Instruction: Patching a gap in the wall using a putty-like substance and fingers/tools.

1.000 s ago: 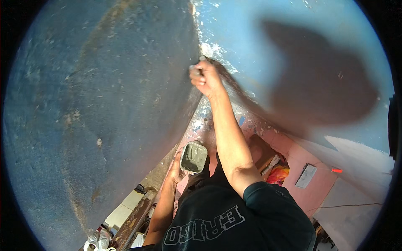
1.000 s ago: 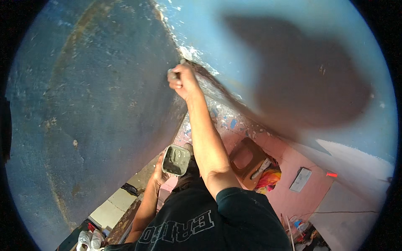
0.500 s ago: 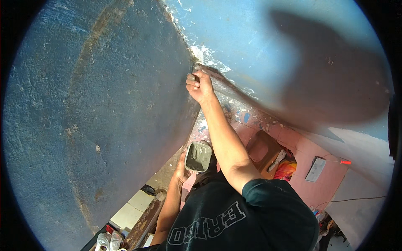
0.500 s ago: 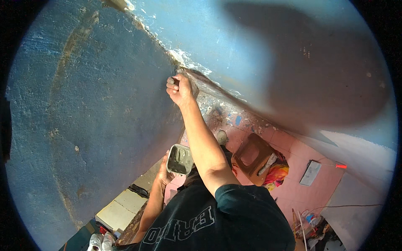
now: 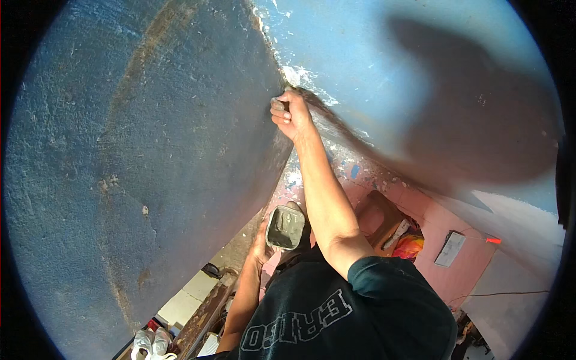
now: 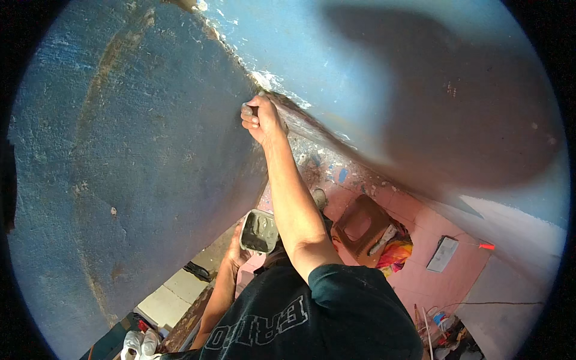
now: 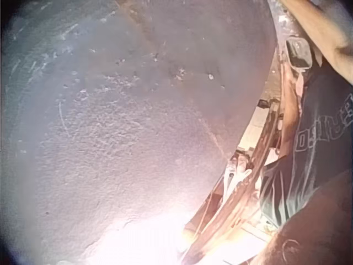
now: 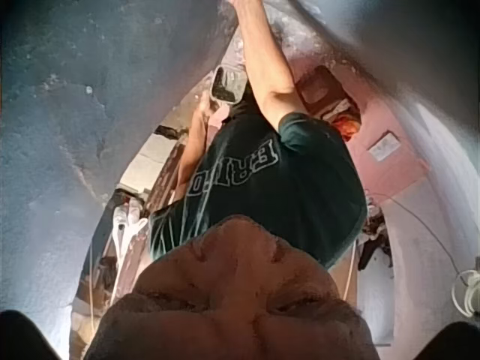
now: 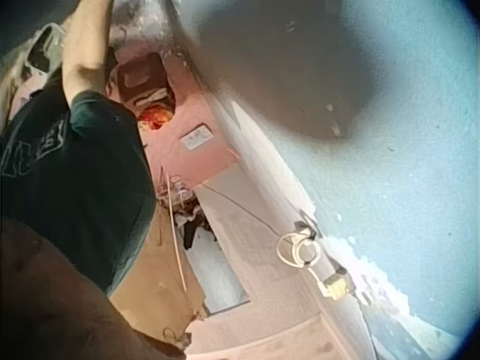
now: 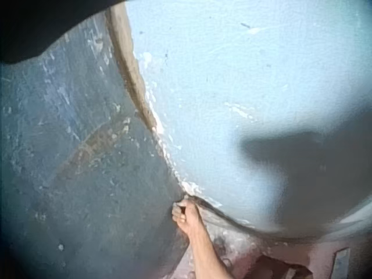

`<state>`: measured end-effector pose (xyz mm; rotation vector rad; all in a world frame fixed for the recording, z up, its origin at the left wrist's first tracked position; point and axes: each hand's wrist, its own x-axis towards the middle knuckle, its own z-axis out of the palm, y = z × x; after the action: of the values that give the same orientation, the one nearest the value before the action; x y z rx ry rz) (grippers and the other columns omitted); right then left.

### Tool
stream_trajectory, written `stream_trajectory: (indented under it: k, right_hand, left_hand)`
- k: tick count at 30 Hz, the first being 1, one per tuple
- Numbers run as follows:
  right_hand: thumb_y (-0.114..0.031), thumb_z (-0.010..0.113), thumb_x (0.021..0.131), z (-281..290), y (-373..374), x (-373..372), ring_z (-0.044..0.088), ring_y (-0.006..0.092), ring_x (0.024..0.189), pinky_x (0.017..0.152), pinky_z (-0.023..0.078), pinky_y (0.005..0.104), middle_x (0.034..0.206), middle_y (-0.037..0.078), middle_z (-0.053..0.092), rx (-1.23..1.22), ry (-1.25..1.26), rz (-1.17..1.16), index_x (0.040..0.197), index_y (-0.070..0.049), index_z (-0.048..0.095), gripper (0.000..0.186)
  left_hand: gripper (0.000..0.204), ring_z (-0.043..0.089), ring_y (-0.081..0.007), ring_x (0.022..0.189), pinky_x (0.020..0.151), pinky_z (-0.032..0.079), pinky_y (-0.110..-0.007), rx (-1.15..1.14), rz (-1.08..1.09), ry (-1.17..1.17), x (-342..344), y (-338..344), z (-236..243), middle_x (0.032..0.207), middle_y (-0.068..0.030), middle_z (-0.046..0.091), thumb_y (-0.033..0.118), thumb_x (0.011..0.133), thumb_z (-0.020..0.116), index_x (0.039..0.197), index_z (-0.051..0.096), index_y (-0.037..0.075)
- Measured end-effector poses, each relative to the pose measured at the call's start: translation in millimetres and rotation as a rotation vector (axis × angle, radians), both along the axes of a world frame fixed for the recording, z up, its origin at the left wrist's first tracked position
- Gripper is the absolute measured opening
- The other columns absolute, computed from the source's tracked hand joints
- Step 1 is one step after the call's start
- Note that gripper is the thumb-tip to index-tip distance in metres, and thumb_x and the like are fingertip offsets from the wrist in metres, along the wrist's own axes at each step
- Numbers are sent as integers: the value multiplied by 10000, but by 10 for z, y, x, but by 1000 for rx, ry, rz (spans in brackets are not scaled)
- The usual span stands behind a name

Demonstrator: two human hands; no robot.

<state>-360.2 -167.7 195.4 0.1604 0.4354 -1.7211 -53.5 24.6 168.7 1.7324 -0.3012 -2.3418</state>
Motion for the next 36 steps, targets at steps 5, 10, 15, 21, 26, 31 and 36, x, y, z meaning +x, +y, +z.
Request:
stream_trajectory:
  k: [5,10,15,21,26,31,36]
  right_hand:
    - [-63,500,852,154,-32,-256,336,70,427,367,237,244,589,17,435,139,493,371,731,-92,416,151]
    - [-89,473,874,39,132,82,455,125,446,375,337,269,654,99,580,378,1272,530,1621,-81,-87,934]
    - [-75,461,876,-304,439,54,400,82,455,396,311,237,656,54,532,94,291,225,1548,-99,171,732]
    - [-91,452,902,32,129,116,364,60,470,389,270,218,638,-12,404,-91,-186,-14,796,-160,400,137]
    - [-135,453,929,134,-83,-19,372,49,444,388,311,192,636,-35,413,-326,-584,-137,669,-135,390,267]
    - [-67,403,904,108,-84,8,399,63,419,393,336,216,620,-19,439,-633,-942,-283,699,-104,430,211]
    - [-109,410,962,0,288,270,408,74,445,418,334,217,663,-7,429,-613,-691,-142,889,9,563,208]
  left_hand:
    - [586,678,-225,1051,868,587,-399,39,-67,17,-24,-19,-88,1231,-66,690,576,1005,500,1353,598,116]
    - [613,667,-219,1072,865,576,-383,-28,-195,61,-120,-19,-9,1257,-58,684,605,990,513,1368,591,129]
    - [657,663,-207,1034,819,571,-374,-42,-263,-4,-364,-78,150,1251,-65,678,651,961,533,1380,579,148]
    - [625,672,-221,1008,822,585,-377,-13,-187,-46,-356,-16,360,1215,-76,687,632,964,543,1338,606,135]
    - [623,684,-207,962,826,594,-360,-20,-144,28,-159,103,230,1200,-68,697,611,968,550,1347,601,120]
    - [676,665,-232,1088,883,570,-399,5,-105,-3,-18,200,79,1291,-90,670,642,967,514,1391,575,118]
    - [675,673,-245,1097,852,586,-406,-4,-98,7,115,192,96,1256,-96,680,662,961,497,1370,592,133]
